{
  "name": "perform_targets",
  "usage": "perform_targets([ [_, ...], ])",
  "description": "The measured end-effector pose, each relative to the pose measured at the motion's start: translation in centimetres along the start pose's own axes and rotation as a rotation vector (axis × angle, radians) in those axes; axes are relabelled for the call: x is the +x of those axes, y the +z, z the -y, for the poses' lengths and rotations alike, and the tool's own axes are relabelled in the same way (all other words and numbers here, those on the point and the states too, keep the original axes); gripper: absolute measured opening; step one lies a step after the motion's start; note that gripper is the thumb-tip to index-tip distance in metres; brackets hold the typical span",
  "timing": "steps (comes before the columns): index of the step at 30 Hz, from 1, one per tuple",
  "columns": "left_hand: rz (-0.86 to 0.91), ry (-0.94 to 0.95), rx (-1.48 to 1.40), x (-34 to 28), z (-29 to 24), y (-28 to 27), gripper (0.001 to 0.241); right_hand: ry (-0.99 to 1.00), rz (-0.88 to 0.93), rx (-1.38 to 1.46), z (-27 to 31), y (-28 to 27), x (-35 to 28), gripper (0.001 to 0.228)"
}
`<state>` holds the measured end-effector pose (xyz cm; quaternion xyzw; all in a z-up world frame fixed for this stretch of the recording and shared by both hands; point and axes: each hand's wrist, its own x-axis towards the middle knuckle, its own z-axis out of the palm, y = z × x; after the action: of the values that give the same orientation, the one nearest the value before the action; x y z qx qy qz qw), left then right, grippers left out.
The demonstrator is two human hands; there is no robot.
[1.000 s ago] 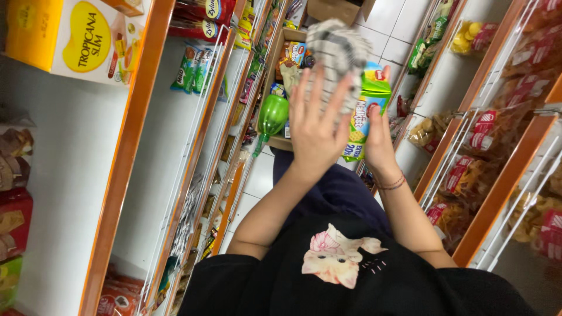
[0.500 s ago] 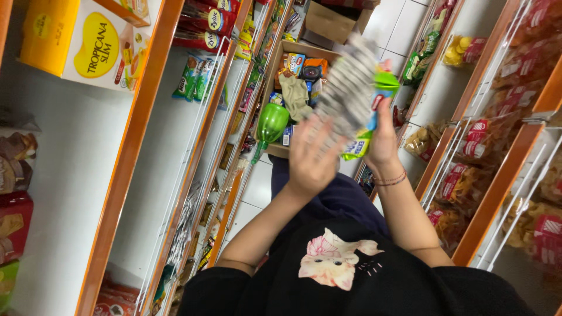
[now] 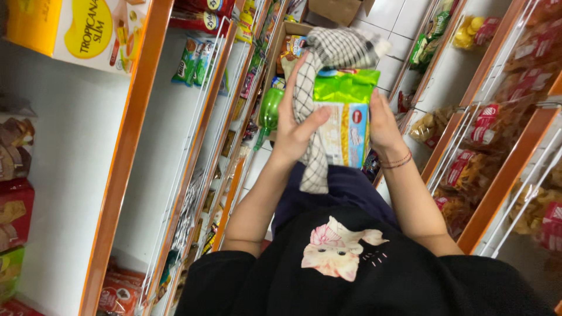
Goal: The person scans various snack packages with a handheld scanner and places them on store shelves, occasionally wiping items with a cloth.
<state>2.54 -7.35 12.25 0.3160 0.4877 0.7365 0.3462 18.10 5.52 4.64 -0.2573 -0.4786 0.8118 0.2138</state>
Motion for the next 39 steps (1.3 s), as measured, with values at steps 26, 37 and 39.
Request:
perform_targets([
  [26, -0.066, -0.067, 0.097, -7.4, 5.9, -1.4, 0.051, -0.135, -0.03, 0.015, 0.2, -0.2, -0.7, 0.08],
  [37, 0.081, 0.395, 0.651, -1.2, 8.9, -2.6, 0.058, 0.097, 0.028, 0.256, -4.6, -5.6, -3.0, 0.059],
  [39, -0.012, 0.335, 0.631, -0.6, 11.5, -3.3, 0.057, 0.095, 0.046, 0.28, -4.6, -6.0, -3.4, 0.074],
])
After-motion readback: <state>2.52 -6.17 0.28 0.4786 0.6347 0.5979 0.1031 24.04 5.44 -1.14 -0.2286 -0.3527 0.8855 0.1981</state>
